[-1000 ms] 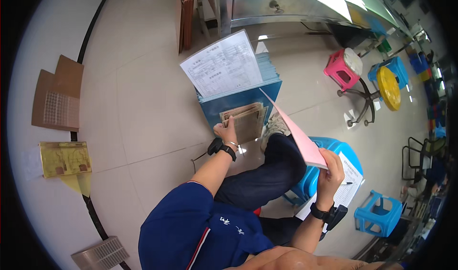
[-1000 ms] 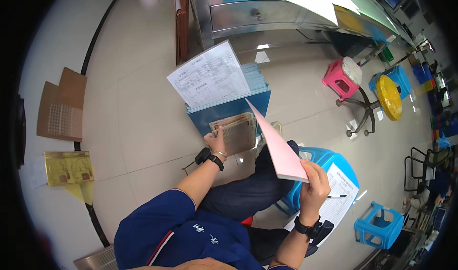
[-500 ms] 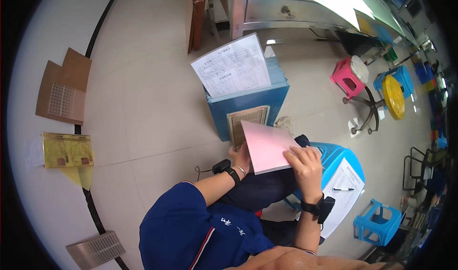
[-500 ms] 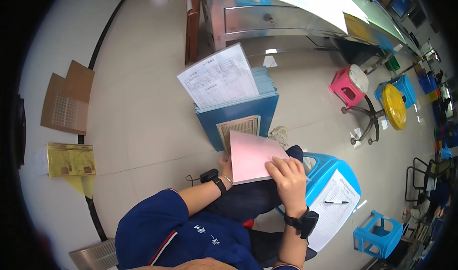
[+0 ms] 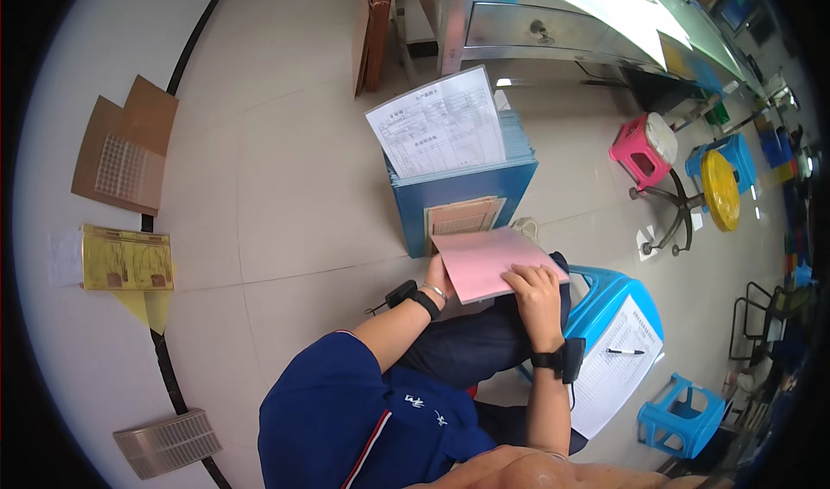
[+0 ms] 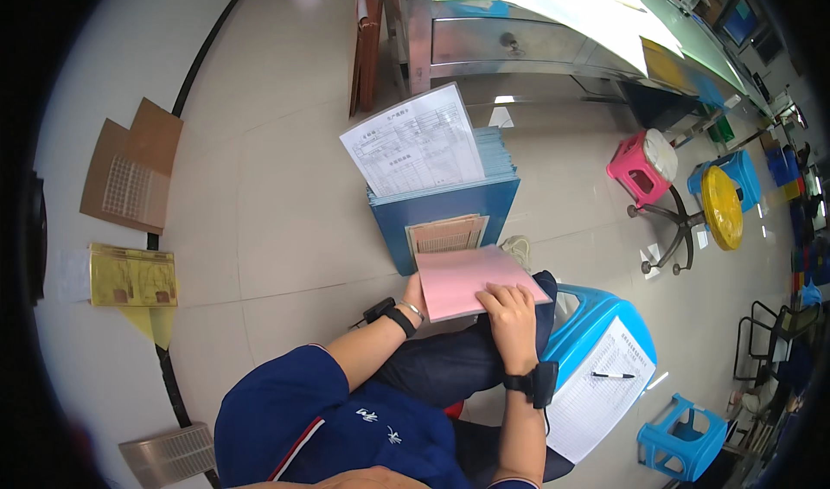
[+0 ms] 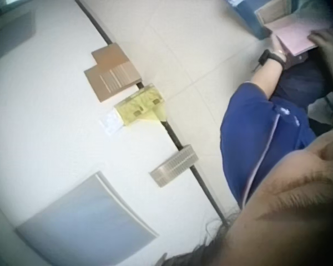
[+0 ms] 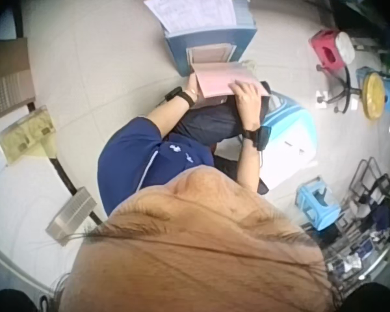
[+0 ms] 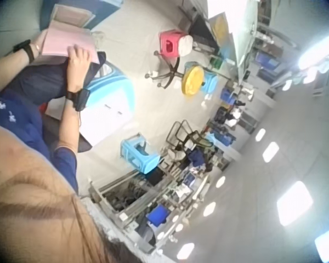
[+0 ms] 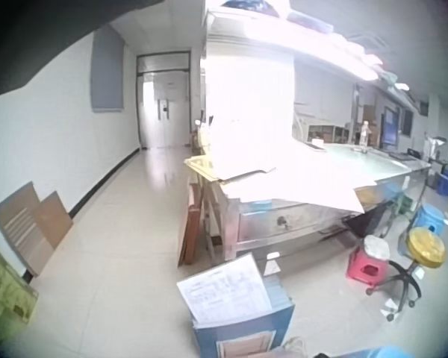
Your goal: Manually inspecting and sorting thin gold-colored metal sheets or lead frames at a workstation.
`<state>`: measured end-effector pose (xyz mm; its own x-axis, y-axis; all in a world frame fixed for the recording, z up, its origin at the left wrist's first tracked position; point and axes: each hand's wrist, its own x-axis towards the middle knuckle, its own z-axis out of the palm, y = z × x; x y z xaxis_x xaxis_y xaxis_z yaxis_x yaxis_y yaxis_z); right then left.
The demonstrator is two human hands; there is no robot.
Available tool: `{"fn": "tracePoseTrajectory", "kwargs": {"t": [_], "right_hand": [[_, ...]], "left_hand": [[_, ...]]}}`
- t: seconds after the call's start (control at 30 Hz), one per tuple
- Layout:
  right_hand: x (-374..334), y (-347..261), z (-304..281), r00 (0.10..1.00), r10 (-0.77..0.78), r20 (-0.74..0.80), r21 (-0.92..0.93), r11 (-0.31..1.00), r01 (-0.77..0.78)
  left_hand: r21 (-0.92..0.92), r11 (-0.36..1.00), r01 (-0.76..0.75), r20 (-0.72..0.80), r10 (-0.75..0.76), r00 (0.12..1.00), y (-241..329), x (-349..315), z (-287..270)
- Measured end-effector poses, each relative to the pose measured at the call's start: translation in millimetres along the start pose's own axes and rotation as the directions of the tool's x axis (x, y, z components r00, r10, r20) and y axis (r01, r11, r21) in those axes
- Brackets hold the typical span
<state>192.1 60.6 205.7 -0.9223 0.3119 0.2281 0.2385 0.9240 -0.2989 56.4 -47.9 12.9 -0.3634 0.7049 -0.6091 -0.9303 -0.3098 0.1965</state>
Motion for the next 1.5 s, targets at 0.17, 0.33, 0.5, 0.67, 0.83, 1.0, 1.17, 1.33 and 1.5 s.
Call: {"fn": "tracePoseTrajectory", "kwargs": {"t": [0.17,0.33,0.5,0.67,0.83,1.0,1.17,1.33,1.5], "right_hand": [[8.3,1.2,28.2,0.998,0.065,-0.025,-0.032,0.997,-0.066],[14.1,16.5,61.5,0.993,0.120,-0.006,0.008,0.993,-0.120],[1.4,12.9,59.0,0.982,0.175,0.068,0.067,0.981,-0.180],[-13.4,11.5,61.3,0.987,0.152,0.052,0.131,0.979,-0.157],[-15.0,8.7,46.9,0.977,0.213,-0.009,0.255,0.945,-0.204],[-9.5,6.0,45.4,0.972,0.232,0.034,0.256,0.938,-0.233],[-8.2,11.6,49.8,0.974,0.219,0.050,0.260,0.939,-0.224],[-7.1,8.9,49.5,0.970,0.238,0.060,0.252,0.936,-0.245],[-4.8,11.2,58.3,0.970,0.230,0.074,0.242,0.940,-0.242]], "left_hand": [[0.030,0.997,-0.075,0.049,0.073,0.996,19.1,18.5,21.7],[-0.011,0.990,-0.141,0.044,0.141,0.989,38.8,22.1,58.5],[-0.018,0.990,-0.143,-0.034,0.142,0.989,44.5,29.4,52.7],[0.454,0.865,-0.211,0.039,0.217,0.975,48.0,47.4,-23.3],[0.391,0.920,0.018,-0.413,0.158,0.897,69.5,-25.5,35.1],[0.698,0.629,-0.342,0.149,0.339,0.929,155.1,-82.4,101.5],[0.465,0.436,-0.770,0.455,0.628,0.631,264.9,-70.8,222.5],[0.335,0.574,-0.747,0.393,0.636,0.664,361.1,-20.4,342.3],[0.192,0.656,-0.730,0.497,0.577,0.648,390.6,10.9,413.7]]}}
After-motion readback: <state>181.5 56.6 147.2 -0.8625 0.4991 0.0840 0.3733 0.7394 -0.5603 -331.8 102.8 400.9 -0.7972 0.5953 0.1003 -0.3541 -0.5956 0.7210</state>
